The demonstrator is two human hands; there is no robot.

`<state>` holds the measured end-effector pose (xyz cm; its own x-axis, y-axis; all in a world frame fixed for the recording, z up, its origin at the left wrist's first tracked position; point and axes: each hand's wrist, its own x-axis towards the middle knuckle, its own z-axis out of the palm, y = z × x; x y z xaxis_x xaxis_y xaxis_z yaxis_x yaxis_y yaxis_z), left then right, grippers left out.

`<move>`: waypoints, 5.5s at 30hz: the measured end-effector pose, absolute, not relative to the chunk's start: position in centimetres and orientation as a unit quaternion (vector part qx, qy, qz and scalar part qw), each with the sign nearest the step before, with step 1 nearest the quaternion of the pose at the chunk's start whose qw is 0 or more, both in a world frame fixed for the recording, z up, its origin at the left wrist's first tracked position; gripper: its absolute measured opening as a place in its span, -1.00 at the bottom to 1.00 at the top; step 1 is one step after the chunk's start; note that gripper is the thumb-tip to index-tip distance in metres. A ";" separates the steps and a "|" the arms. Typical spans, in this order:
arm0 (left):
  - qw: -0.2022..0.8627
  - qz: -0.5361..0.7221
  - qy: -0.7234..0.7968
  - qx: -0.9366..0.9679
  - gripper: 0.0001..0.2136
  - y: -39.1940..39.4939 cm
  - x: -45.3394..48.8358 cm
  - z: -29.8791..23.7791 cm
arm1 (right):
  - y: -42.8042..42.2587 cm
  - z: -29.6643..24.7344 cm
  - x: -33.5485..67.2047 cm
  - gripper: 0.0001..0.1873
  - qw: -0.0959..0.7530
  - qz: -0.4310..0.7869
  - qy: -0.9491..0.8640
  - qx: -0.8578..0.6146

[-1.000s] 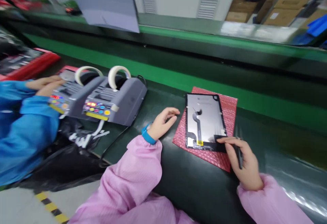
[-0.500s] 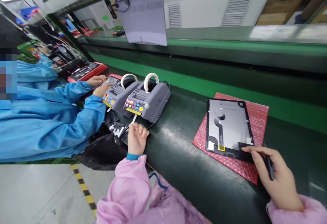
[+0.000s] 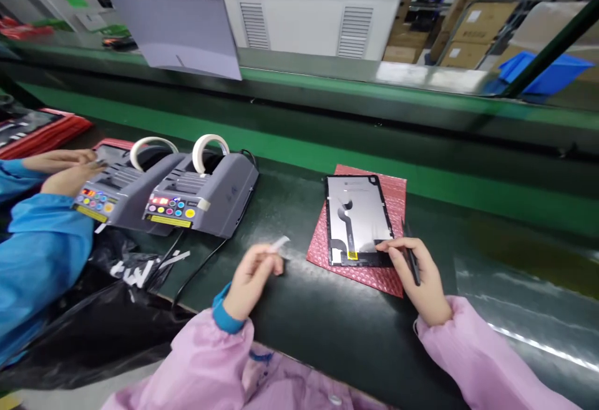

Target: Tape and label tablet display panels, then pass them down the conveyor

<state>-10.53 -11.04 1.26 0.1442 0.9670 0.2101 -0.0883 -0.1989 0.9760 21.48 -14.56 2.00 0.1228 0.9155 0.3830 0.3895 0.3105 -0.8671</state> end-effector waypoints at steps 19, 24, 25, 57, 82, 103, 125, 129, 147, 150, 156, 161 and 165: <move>0.354 0.380 0.255 0.816 -0.62 -5.8 -1.0 2.1 | -9.4 7.1 18.7 -0.57 0.595 0.372 -0.545 -0.459; 0.332 0.397 0.314 0.796 -0.76 -4.2 -2.0 2.1 | -6.8 7.3 19.9 -0.49 0.491 0.407 -0.577 -0.510; 0.325 0.396 0.319 0.798 -0.77 -3.8 -2.3 2.2 | -6.4 6.8 20.0 -0.47 0.454 0.427 -0.587 -0.517; 0.254 0.248 0.357 0.864 -0.69 -2.7 -2.6 1.4 | -5.1 1.6 17.6 -0.64 0.429 0.325 -0.616 -0.575; 0.202 0.181 0.363 0.891 -0.68 -3.0 -2.6 1.7 | -7.6 1.5 17.9 -0.71 0.412 0.236 -0.659 -0.584; 0.191 0.175 0.357 0.897 -0.70 -2.9 -2.6 1.4 | -6.0 2.7 15.7 -0.50 0.054 -0.008 -0.765 -0.642; 0.026 0.122 0.399 0.909 -0.36 -2.8 -2.8 -0.3 | -6.3 2.6 22.9 -0.65 0.323 0.189 -0.515 -0.771; 0.033 0.130 0.397 0.908 -0.35 -2.7 -2.9 -0.4 | -6.3 2.6 23.0 -0.69 0.386 0.177 -0.511 -0.747; 0.026 0.134 0.390 0.911 -0.41 -3.0 -2.8 -0.3 | -9.6 2.5 26.0 -0.74 0.197 0.129 -0.522 -0.820; 0.027 0.133 0.390 0.911 -0.45 -3.0 -2.7 -0.3 | -9.8 1.6 25.7 -0.72 0.289 0.211 -0.507 -0.784; 0.024 0.148 0.393 0.907 -0.47 -3.1 -2.7 -0.5 | -8.6 -0.6 24.3 -0.42 0.487 0.297 -0.437 -0.695; 0.043 0.159 0.398 0.903 -0.44 -3.1 -2.7 -0.6 | -5.9 -1.7 24.4 -0.34 0.552 0.268 -0.415 -0.673; 0.056 0.173 0.402 0.897 -0.45 -3.1 -2.7 -0.5 | -1.4 -0.4 26.3 -0.42 0.586 0.212 -0.404 -0.670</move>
<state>-2.71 -3.11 -0.55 0.6167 0.7409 0.2659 0.7023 -0.6705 0.2392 26.32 -1.38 -0.42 0.5831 0.7902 0.1888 0.2928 0.0124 -0.9561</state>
